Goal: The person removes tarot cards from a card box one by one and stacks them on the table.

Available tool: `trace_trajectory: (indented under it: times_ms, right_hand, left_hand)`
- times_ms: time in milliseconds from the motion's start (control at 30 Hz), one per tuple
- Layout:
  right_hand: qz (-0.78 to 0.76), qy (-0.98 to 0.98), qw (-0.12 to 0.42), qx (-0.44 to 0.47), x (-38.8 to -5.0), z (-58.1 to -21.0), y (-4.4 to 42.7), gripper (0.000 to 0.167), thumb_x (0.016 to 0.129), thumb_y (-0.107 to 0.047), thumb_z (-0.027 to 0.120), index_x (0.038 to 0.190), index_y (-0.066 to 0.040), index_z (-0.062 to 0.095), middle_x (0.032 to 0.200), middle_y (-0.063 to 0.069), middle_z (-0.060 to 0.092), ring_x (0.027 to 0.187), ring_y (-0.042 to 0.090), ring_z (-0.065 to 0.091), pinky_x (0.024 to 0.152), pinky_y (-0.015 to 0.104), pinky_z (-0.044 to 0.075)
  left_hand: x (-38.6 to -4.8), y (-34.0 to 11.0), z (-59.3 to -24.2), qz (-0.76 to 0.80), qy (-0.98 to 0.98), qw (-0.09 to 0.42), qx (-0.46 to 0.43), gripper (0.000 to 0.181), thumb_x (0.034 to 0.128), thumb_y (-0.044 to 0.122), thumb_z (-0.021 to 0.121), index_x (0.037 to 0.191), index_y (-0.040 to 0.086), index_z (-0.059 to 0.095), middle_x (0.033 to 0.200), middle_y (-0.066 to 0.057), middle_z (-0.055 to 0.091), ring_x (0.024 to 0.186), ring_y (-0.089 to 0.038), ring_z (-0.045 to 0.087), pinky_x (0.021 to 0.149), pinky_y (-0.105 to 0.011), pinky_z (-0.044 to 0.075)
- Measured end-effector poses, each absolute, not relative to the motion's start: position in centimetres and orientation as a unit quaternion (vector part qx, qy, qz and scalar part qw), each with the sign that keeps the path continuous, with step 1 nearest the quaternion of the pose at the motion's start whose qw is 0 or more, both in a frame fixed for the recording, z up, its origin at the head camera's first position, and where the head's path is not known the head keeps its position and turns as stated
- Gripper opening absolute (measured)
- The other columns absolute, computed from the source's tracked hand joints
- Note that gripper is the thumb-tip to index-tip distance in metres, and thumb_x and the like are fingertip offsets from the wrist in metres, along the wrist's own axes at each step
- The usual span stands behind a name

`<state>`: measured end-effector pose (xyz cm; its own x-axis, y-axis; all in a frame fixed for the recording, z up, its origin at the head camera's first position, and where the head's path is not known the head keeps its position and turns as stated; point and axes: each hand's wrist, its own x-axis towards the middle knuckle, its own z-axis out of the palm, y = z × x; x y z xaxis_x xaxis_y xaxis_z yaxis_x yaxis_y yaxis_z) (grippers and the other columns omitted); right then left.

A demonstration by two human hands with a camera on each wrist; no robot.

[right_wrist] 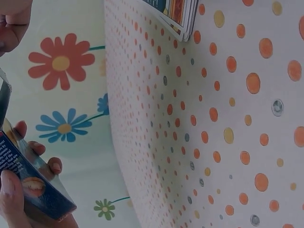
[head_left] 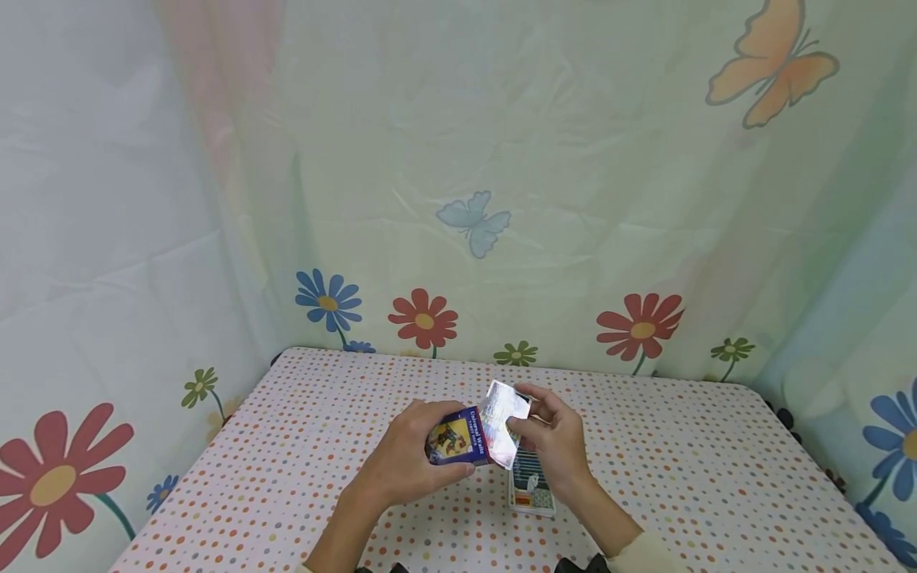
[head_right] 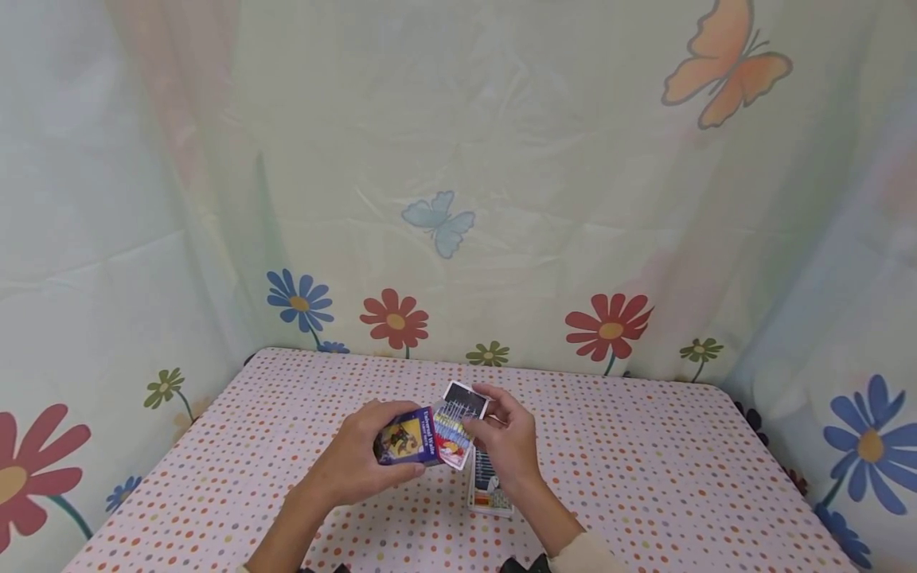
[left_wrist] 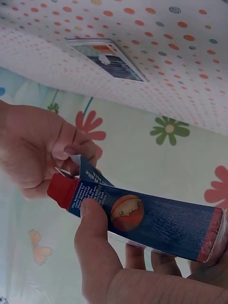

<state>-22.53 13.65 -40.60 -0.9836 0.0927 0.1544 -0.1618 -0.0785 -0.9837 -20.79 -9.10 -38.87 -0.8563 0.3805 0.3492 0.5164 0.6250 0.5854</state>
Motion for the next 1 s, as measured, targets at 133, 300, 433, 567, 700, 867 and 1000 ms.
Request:
trace_trajectory:
  times_ms: [133, 300, 433, 567, 700, 867, 1000]
  right_hand:
    - [0.741, -0.666, 0.062, 0.053, -22.1, -40.4, 13.8, 0.059, 0.085, 0.013, 0.065, 0.14, -0.006, 0.054, 0.113, 0.023, 0.069, 0.086, 0.017, 0.072, 0.066, 0.033, 0.06]
    - [0.731, -0.678, 0.055, 0.046, -21.9, -40.4, 13.7, 0.06, 0.087, 0.009, 0.066, 0.141, -0.013, 0.05, 0.112, 0.02, 0.071, 0.084, 0.017, 0.072, 0.065, 0.032, 0.059]
    - [0.729, -0.682, 0.055, 0.029, -21.9, -40.6, 13.7, 0.061, 0.088, 0.008, 0.067, 0.14, -0.017, 0.05, 0.104, 0.015, 0.073, 0.082, 0.019, 0.072, 0.064, 0.032, 0.059]
    - [0.73, -0.68, 0.052, 0.028, -21.9, -40.7, 13.8, 0.062, 0.088, 0.008, 0.067, 0.141, -0.02, 0.05, 0.098, 0.013, 0.072, 0.075, 0.018, 0.07, 0.06, 0.03, 0.055]
    - [0.729, -0.682, 0.051, 0.032, -22.0, -40.8, 13.9, 0.062, 0.089, 0.007, 0.066, 0.142, -0.021, 0.05, 0.097, 0.013, 0.071, 0.07, 0.016, 0.066, 0.055, 0.026, 0.05]
    - [0.721, -0.691, 0.056, 0.024, -22.1, -41.0, 14.2, 0.061, 0.09, 0.007, 0.065, 0.143, -0.019, 0.051, 0.097, 0.016, 0.07, 0.07, 0.018, 0.065, 0.056, 0.027, 0.052]
    - [0.713, -0.699, 0.053, 0.002, -22.0, -41.3, 14.7, 0.059, 0.091, 0.007, 0.062, 0.143, -0.019, 0.051, 0.096, 0.014, 0.069, 0.077, 0.019, 0.068, 0.062, 0.03, 0.056]
  left_hand:
    - [-20.8, -9.1, -38.8, -0.356, -0.896, 0.095, -0.247, 0.072, 0.0784, 0.044, 0.085, 0.141, 0.024, 0.057, 0.12, 0.009, 0.062, 0.1, -0.009, 0.052, 0.082, -0.026, 0.053]
    - [-20.7, -9.1, -38.8, -0.357, -0.898, 0.094, -0.242, 0.072, 0.0785, 0.045, 0.085, 0.142, 0.027, 0.056, 0.121, 0.009, 0.061, 0.101, -0.008, 0.052, 0.083, -0.026, 0.053]
    - [-20.7, -9.1, -38.9, -0.354, -0.9, 0.093, -0.236, 0.072, 0.0784, 0.048, 0.084, 0.142, 0.029, 0.056, 0.121, 0.009, 0.061, 0.1, -0.008, 0.052, 0.082, -0.026, 0.053]
    - [-20.7, -9.1, -39.0, -0.357, -0.899, 0.097, -0.235, 0.072, 0.0778, 0.047, 0.085, 0.141, 0.029, 0.056, 0.121, 0.008, 0.062, 0.1, -0.009, 0.052, 0.082, -0.026, 0.053]
    - [-20.8, -9.1, -39.0, -0.359, -0.897, 0.099, -0.236, 0.072, 0.0777, 0.046, 0.085, 0.141, 0.028, 0.056, 0.122, 0.009, 0.062, 0.1, -0.009, 0.052, 0.082, -0.026, 0.053]
    - [-20.9, -9.1, -38.9, -0.36, -0.897, 0.103, -0.235, 0.072, 0.0776, 0.044, 0.086, 0.142, 0.029, 0.056, 0.124, 0.009, 0.062, 0.102, -0.009, 0.053, 0.082, -0.027, 0.053]
    - [-20.9, -9.2, -39.0, -0.361, -0.898, 0.1, -0.23, 0.073, 0.0777, 0.044, 0.086, 0.142, 0.028, 0.056, 0.124, 0.008, 0.062, 0.102, -0.009, 0.052, 0.082, -0.028, 0.053]
